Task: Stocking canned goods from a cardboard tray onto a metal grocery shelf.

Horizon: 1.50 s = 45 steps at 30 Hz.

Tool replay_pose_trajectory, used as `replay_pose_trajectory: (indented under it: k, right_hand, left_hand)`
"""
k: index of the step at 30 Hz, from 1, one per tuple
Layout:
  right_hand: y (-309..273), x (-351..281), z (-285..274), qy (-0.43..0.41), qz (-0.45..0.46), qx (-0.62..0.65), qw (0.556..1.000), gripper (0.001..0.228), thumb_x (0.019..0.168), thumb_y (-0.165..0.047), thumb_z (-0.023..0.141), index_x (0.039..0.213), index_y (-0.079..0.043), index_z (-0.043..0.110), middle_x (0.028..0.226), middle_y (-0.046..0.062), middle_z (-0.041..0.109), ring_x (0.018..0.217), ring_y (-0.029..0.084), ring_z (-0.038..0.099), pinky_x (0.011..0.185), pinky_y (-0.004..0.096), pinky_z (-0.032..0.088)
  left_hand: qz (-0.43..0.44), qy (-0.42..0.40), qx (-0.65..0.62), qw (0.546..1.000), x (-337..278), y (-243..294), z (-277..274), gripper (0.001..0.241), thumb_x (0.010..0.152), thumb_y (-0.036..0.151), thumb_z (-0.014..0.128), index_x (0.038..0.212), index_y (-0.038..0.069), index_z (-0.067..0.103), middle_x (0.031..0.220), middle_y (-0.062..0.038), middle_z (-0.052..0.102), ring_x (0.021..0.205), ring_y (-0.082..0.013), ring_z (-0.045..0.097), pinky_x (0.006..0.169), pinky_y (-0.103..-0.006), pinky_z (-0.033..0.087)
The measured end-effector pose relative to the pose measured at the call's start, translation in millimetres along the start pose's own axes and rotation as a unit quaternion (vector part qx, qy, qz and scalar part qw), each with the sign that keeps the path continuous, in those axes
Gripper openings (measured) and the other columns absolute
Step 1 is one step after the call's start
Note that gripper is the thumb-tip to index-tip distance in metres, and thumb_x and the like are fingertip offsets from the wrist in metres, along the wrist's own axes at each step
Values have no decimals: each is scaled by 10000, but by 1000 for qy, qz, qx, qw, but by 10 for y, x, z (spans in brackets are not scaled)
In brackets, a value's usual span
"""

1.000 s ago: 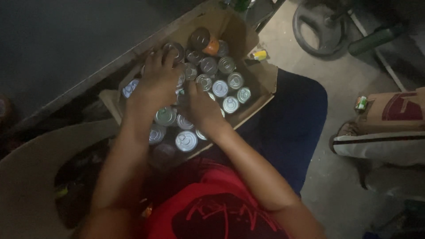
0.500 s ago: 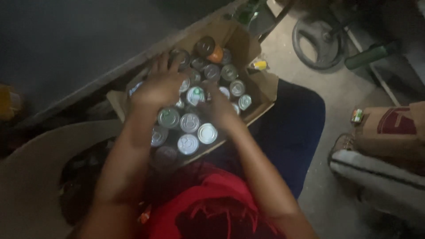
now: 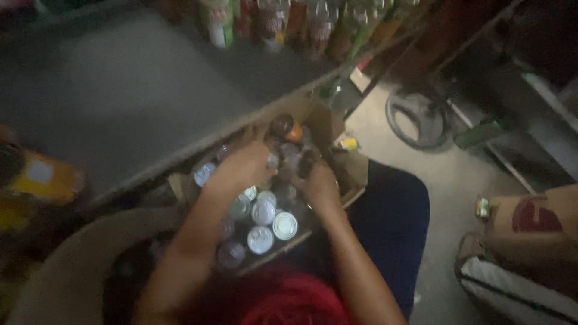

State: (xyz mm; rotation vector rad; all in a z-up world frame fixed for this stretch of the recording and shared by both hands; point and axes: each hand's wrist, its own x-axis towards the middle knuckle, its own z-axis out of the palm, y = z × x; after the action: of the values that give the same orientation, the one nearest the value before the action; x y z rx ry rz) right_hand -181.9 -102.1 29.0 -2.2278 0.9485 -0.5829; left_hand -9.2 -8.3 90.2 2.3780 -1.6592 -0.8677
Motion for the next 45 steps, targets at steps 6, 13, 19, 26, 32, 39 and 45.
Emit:
replay_pose_trajectory:
  k: [6, 13, 19, 26, 32, 39, 45]
  right_hand:
    - [-599, 197, -698, 179, -78, -84, 977, 717, 824, -177, 820, 1439, 18, 506, 1404, 267, 593, 1255, 421, 598, 997, 464, 503]
    - [-1369, 645, -527, 148, -167, 121, 967, 806, 774, -49, 730, 1523, -65, 434, 1408, 192, 583, 1171, 323, 665, 818, 353, 600]
    - [-1542, 923, 7, 56, -242, 50, 967, 802, 845, -124, 790, 1547, -60, 409, 1317, 224, 627, 1176, 376, 663, 976, 411, 534]
    - [-1383, 1274, 454, 60, -214, 73, 972, 780, 859, -202, 816, 1443, -22, 332, 1277, 274, 635, 1151, 444, 657, 910, 462, 531]
    - [-1509, 1421, 544, 33, -164, 75, 983, 533, 928, -116, 758, 1270, -26, 360, 1049, 236, 663, 973, 418, 709, 807, 479, 544]
    - [-1537, 1671, 607, 21, -204, 40, 978, 404, 875, -52, 793, 1088, 5, 455, 1008, 239, 635, 1001, 485, 650, 788, 503, 525]
    - [-1594, 1870, 737, 53, -326, 27, 944, 508, 790, 8, 794, 1182, 23, 471, 1260, 292, 497, 1133, 511, 586, 891, 490, 527]
  left_hand:
    - [204, 440, -43, 873, -742, 372, -723, 685, 797, 237, 818, 1391, 48, 536, 1261, -187, 631, 1168, -382, 613, 933, -452, 533]
    - [54, 589, -37, 806, -986, 124, -1133, 784, 809, 202, 818, 1476, 55, 433, 1266, -206, 632, 1159, -413, 616, 908, -490, 530]
    - [-48, 562, -133, 815, -659, -434, -879, 804, 797, 209, 849, 1465, 80, 421, 1207, -251, 642, 1122, -457, 625, 849, -521, 542]
    - [-119, 478, -202, 846, -447, -696, -961, 646, 785, 125, 838, 1327, 25, 499, 1189, -258, 682, 1130, -447, 651, 877, -517, 545]
    - [-129, 491, -155, 848, -152, -906, -1166, 582, 810, 112, 830, 1284, -21, 520, 1082, -260, 717, 1037, -418, 704, 817, -479, 591]
    - [-82, 532, -92, 838, 433, -1483, -1224, 351, 960, 74, 756, 1228, -34, 557, 1066, -273, 722, 1026, -421, 729, 774, -485, 626]
    - [-152, 541, -42, 826, 918, -1913, -1576, 405, 844, 21, 742, 1205, -15, 563, 1056, -285, 687, 986, -454, 694, 768, -507, 594]
